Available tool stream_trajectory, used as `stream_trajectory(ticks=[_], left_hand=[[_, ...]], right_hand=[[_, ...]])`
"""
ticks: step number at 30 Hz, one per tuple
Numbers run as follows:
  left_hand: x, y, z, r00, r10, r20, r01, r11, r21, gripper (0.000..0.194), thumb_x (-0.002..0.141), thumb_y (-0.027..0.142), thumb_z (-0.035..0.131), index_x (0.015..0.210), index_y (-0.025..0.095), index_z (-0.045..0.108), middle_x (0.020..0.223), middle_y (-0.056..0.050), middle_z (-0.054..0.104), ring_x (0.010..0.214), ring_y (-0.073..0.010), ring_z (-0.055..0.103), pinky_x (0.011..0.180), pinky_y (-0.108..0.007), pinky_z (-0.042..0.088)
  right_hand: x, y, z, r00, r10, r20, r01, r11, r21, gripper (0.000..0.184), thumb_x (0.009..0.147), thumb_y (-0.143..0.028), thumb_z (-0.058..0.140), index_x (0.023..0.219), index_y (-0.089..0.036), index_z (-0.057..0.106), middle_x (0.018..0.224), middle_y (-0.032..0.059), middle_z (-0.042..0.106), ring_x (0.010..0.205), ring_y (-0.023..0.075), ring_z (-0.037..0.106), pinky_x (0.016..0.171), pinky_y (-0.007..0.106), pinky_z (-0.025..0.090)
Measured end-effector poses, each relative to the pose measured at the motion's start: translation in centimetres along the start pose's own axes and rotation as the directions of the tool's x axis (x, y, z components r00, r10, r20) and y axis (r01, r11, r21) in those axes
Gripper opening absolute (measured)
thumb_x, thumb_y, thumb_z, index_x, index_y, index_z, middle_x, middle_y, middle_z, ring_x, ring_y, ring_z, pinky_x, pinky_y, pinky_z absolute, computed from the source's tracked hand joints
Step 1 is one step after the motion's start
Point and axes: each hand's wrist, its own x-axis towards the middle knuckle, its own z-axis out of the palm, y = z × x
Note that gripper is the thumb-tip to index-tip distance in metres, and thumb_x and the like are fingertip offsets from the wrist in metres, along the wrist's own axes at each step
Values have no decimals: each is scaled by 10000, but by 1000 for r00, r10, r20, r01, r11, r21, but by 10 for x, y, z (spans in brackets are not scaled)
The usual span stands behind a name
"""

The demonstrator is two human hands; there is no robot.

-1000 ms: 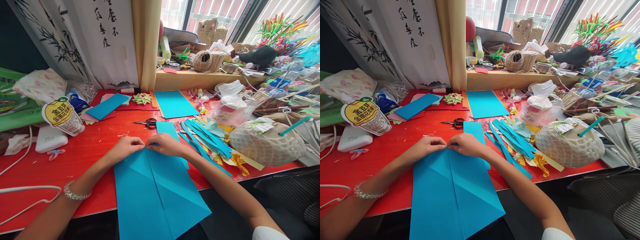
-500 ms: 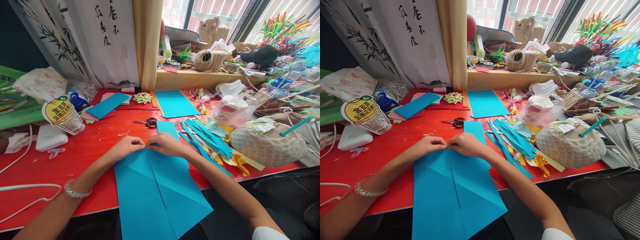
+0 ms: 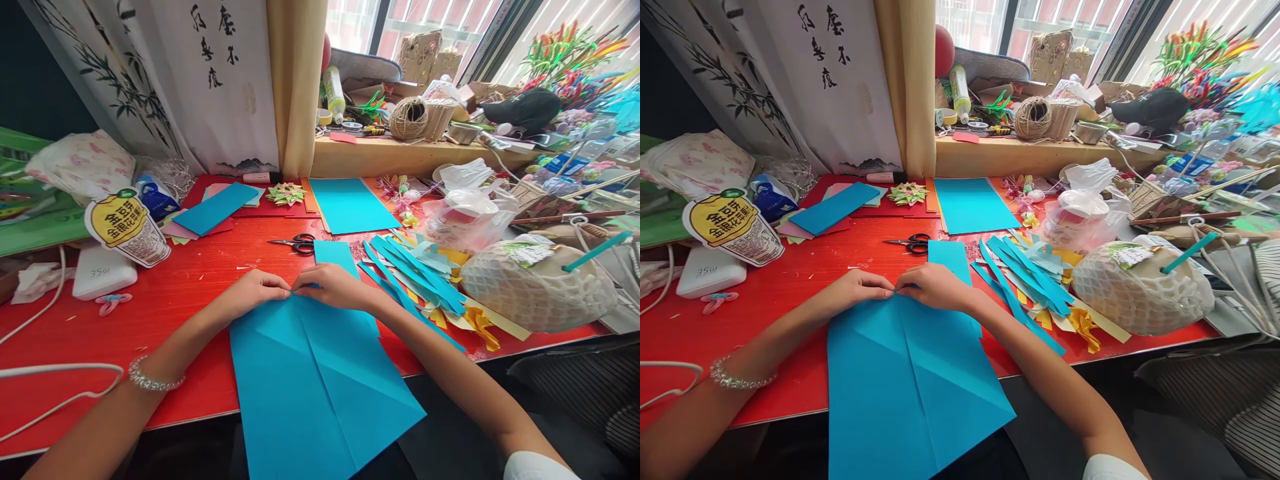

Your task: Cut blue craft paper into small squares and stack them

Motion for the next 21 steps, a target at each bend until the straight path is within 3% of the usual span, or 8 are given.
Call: stream_trajectory(ticks=[9,14,21], left_hand=[[-2,1,-1,998,-50,-34,47,994,-94,247,643,359,639,806,193,722,822,-11,712,844,-233,615,748,-301,473],[-5,5,-3,997,-62,48,69,985,-161,271,678,387,617,862,211,709,865,-13,708,844,-221,620,739,-294,483],[-5,4,-2,994,-39,100,46,996,-76,321,694,432,597,900,206,694,890,-17,696,866,-227,612,744,-298,480]], right_hand=[[0,-1,-3,1000,-20,-22,20,1000,4,188,871,-202,460,950,-185,629,935,24,664,810,138,576,720,242,369],[0,-1,-3,999,-28,-32,28,999,14,189,877,-222,456,946,-181,627,932,32,663,794,135,578,716,247,365],[1,1,-4,1000,29,-2,-29,998,50,181,868,-264,478,938,-171,616,920,39,656,794,141,568,695,240,371]])
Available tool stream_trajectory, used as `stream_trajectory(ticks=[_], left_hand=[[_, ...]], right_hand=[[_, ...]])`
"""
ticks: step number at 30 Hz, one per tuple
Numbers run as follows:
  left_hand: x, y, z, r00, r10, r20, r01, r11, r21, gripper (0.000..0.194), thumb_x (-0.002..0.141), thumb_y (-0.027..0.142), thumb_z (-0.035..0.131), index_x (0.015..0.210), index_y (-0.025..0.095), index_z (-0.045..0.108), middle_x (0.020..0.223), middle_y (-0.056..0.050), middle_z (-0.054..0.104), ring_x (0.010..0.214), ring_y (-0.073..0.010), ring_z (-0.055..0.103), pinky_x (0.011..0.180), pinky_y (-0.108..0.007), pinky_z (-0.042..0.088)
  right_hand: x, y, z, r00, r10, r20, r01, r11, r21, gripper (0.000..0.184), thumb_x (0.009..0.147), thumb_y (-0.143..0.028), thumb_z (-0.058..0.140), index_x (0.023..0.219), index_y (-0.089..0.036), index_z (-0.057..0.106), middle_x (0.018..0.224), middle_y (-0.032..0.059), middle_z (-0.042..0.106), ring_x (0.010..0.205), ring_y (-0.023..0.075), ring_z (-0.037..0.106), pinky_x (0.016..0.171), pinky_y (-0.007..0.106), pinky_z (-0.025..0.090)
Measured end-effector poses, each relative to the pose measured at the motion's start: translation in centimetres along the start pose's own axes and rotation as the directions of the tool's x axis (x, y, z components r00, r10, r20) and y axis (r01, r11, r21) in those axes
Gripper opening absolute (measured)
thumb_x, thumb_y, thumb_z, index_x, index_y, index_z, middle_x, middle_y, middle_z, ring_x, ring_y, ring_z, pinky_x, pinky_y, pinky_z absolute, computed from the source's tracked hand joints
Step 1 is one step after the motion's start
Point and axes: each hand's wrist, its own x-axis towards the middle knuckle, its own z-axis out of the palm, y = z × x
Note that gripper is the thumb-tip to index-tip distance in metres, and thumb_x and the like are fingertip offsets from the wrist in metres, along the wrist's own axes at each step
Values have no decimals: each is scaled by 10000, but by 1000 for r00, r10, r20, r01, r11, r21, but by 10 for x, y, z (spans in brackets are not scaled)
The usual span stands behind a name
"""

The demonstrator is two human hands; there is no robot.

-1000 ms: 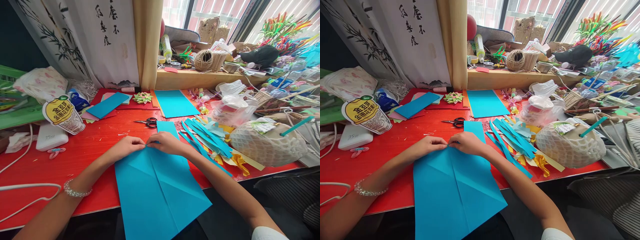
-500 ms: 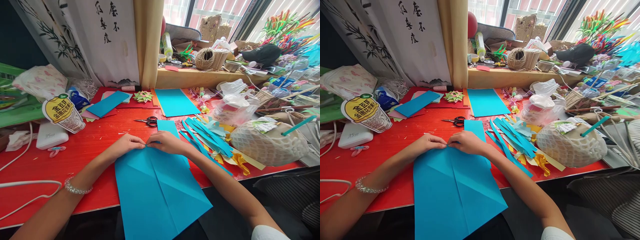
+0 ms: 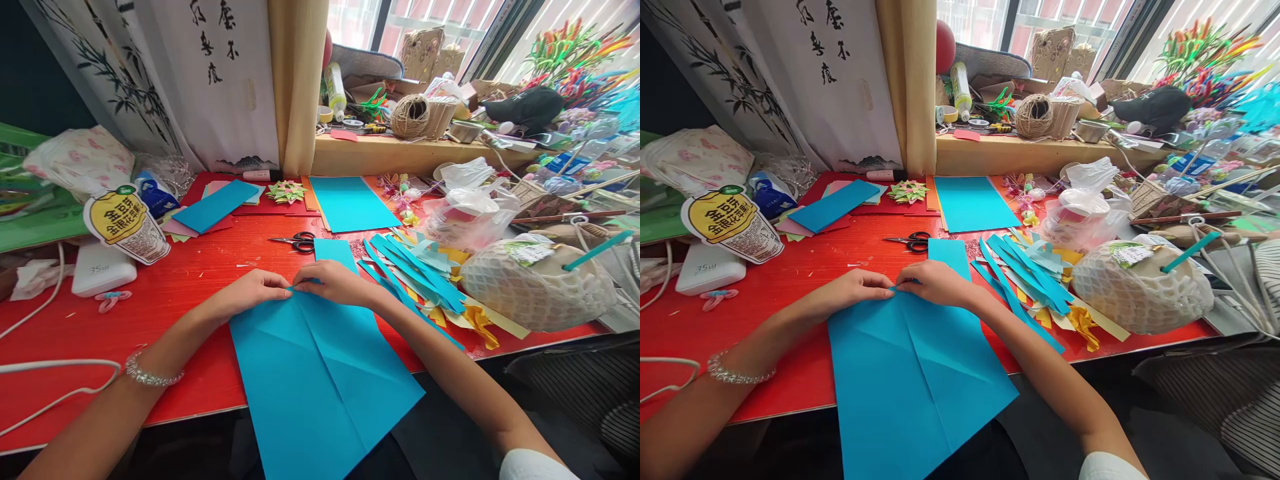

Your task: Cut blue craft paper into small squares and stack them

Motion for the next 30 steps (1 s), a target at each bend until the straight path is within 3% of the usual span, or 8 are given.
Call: stream_trajectory(ticks=[4,14,23,27,30], left_hand=[[1,-1,1,1000,7,-2,-7,1000,-14,307,686,421,612,880,201,701,872,-17,699,839,-217,614,734,-292,478],[3,-4,-4,1000,24,-4,-24,998,-63,241,666,387,648,812,206,710,820,0,702,804,-202,614,718,-280,479],[0,0,-5,999,15,38,-12,996,-87,307,673,425,631,858,187,688,858,-17,694,816,-208,612,730,-301,480],[-1,0,-11,998,67,8,-67,981,184,326,738,441,546,894,176,655,897,-19,678,850,-212,601,737,-300,461],[2,-8,-18,967,184,-177,-53,823,566,310,803,391,455,949,188,639,980,-42,665,921,-240,577,804,-353,425]], right_hand=[[0,1,-1,999,9,43,-13,997,82,183,872,-258,469,944,-164,609,913,38,651,770,131,563,650,219,377],[0,-1,-4,999,-52,-12,54,982,180,150,872,-220,465,917,-162,595,901,32,632,784,121,553,689,210,393],[0,0,-4,993,-100,-60,111,971,210,161,880,-242,453,926,-160,584,916,31,624,805,120,555,716,215,414],[1,6,1,995,-9,-104,9,1000,2,188,894,-256,423,936,-167,583,928,43,632,842,155,564,768,276,414],[2,10,7,965,72,-253,-132,965,-225,258,884,-291,440,1072,-151,548,1086,100,593,1013,222,521,861,368,389]])
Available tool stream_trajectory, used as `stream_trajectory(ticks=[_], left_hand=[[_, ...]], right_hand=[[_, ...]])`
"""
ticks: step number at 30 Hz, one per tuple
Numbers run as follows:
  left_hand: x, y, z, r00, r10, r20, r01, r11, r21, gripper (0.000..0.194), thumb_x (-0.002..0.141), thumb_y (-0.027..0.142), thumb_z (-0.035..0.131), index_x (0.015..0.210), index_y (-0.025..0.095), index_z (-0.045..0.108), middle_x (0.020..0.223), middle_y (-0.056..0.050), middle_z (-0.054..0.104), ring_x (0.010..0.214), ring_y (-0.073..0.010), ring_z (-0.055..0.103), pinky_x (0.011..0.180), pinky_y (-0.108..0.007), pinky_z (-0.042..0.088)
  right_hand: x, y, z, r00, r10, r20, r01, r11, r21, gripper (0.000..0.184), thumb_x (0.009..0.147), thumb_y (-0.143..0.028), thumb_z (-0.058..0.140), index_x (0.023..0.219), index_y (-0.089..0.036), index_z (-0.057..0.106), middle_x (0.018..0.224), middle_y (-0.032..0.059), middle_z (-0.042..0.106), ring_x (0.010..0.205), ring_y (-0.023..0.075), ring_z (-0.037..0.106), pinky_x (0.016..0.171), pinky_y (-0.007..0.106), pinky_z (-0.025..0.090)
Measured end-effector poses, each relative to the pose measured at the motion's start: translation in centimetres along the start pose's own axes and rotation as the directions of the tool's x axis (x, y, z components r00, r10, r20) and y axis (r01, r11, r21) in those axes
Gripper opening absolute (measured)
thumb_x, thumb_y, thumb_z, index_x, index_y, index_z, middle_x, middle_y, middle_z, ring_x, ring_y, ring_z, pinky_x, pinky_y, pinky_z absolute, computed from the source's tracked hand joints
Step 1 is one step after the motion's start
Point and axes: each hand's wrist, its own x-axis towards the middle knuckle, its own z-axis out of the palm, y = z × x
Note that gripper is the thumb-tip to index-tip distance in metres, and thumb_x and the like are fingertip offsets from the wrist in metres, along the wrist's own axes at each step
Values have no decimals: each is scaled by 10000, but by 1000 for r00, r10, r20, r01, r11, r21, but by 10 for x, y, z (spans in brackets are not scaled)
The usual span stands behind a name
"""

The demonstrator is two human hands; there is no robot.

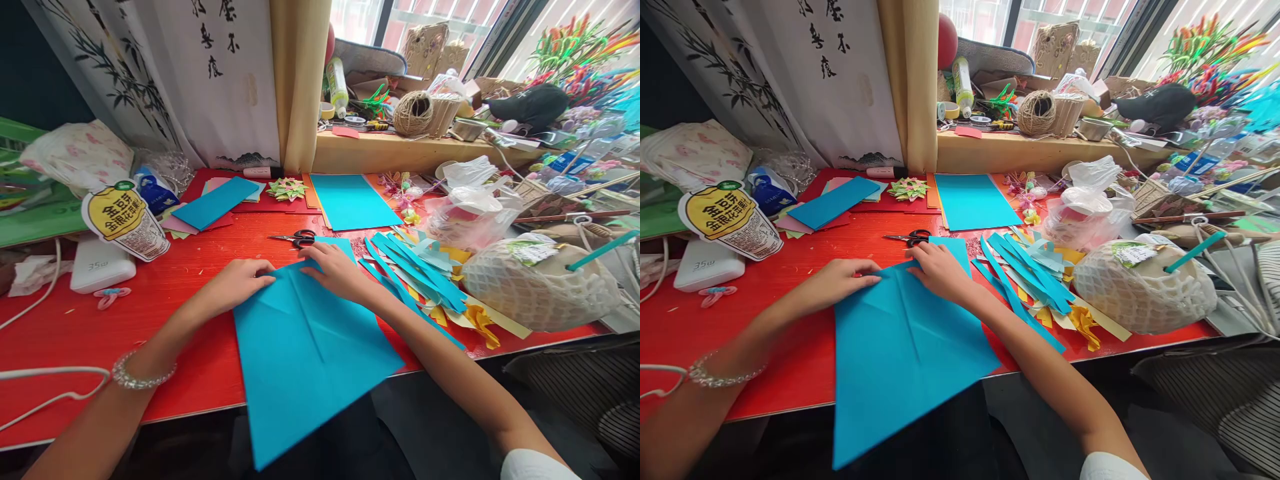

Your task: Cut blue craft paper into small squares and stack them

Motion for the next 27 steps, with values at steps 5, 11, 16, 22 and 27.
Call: stream_trajectory(ticks=[5,11,16,22,27], left_hand=[[5,-16,8,945,116,-305,44,881,472,383,860,352,375,1121,140,558,1111,-121,608,1050,-282,510,892,-421,378],[1,-24,14,980,146,-134,-57,854,517,771,829,580,326,1399,79,190,1472,-138,195,1348,-257,162,1073,-402,208],[5,-33,24,994,108,17,-104,889,446,754,829,622,231,1420,168,119,1490,-78,131,1356,-228,130,1091,-400,159],[7,-39,37,994,108,11,-102,897,430,731,842,601,209,1420,170,90,1494,-63,98,1361,-220,92,1100,-398,123],[2,-35,41,996,83,-28,-63,903,425,741,837,612,210,1419,167,100,1493,-61,103,1360,-233,92,1099,-415,139]], right_hand=[[-2,-1,14,995,-91,36,93,994,-60,519,881,-440,389,1304,-138,386,1342,110,428,1254,216,354,1050,394,263],[-3,12,33,979,-13,202,38,992,-121,645,892,-517,246,1386,-102,253,1449,110,239,1345,208,190,1102,415,163],[0,15,34,982,-5,191,33,989,-147,521,939,-365,210,1368,-83,296,1443,122,246,1343,197,196,1098,398,184],[-1,4,41,990,47,130,-24,984,-179,493,939,-318,192,1349,-85,335,1423,113,302,1330,190,241,1091,411,204],[-2,-1,44,991,76,112,-51,976,-211,512,941,-338,159,1364,-89,305,1435,89,280,1338,191,216,1096,424,180]])
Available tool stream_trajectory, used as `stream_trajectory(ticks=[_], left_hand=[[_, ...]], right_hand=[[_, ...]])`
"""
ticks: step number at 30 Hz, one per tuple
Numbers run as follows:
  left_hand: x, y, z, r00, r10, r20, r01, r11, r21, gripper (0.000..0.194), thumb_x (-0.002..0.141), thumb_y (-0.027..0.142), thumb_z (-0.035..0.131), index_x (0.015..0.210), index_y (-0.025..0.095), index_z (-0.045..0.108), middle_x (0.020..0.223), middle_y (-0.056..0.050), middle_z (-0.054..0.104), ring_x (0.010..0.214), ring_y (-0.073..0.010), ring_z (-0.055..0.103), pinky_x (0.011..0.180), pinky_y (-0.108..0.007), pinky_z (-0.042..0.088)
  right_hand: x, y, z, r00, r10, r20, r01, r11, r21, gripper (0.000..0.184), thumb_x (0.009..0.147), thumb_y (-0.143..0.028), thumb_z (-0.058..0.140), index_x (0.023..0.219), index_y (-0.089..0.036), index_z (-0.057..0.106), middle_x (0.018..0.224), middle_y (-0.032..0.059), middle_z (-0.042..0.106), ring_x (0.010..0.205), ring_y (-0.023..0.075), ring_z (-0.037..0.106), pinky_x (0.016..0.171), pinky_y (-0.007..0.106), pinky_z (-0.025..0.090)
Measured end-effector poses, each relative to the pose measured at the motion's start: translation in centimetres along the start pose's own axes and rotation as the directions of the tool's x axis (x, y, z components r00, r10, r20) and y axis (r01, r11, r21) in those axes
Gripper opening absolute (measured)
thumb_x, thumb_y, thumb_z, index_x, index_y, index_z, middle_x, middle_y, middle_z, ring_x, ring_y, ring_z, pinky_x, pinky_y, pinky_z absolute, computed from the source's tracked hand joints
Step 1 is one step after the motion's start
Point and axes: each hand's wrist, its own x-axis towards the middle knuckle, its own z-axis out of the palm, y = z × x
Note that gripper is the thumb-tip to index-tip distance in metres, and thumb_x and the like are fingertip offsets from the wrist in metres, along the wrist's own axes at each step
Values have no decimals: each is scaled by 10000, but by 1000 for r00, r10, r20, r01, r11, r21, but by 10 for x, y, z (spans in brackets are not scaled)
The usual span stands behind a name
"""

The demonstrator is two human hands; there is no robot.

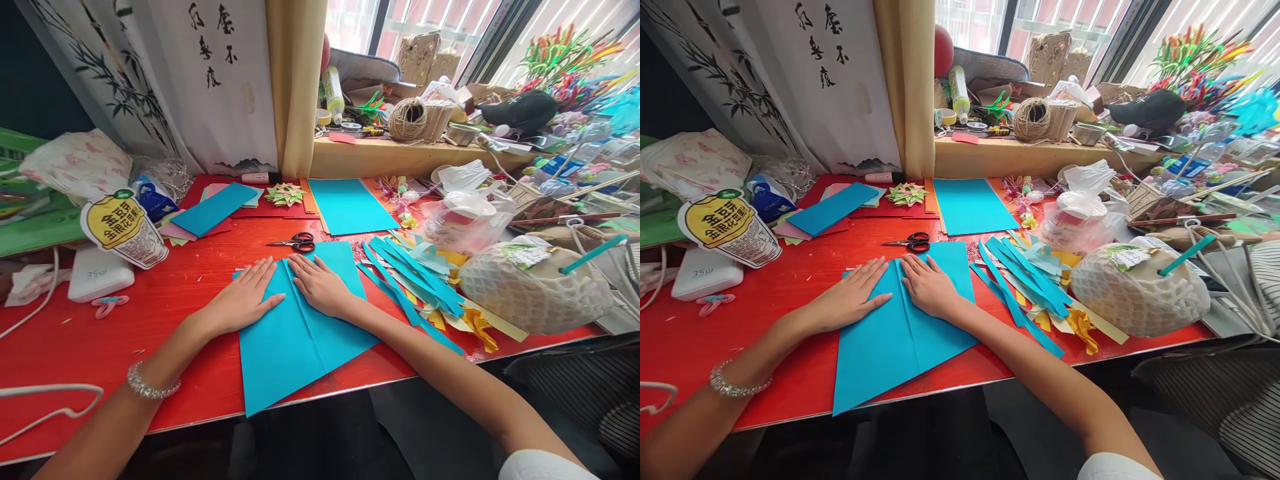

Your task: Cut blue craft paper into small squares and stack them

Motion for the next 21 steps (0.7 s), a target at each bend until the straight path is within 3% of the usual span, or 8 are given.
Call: stream_trajectory(ticks=[21], left_hand=[[-5,18,5,992,-57,-114,57,998,4,755,844,595,207,1408,96,156,1479,-111,149,1356,-247,114,1090,-439,171]], right_hand=[[-2,-4,-1,999,36,-5,-36,999,-23,502,939,-321,154,1370,-108,299,1436,89,271,1339,183,211,1095,419,181]])
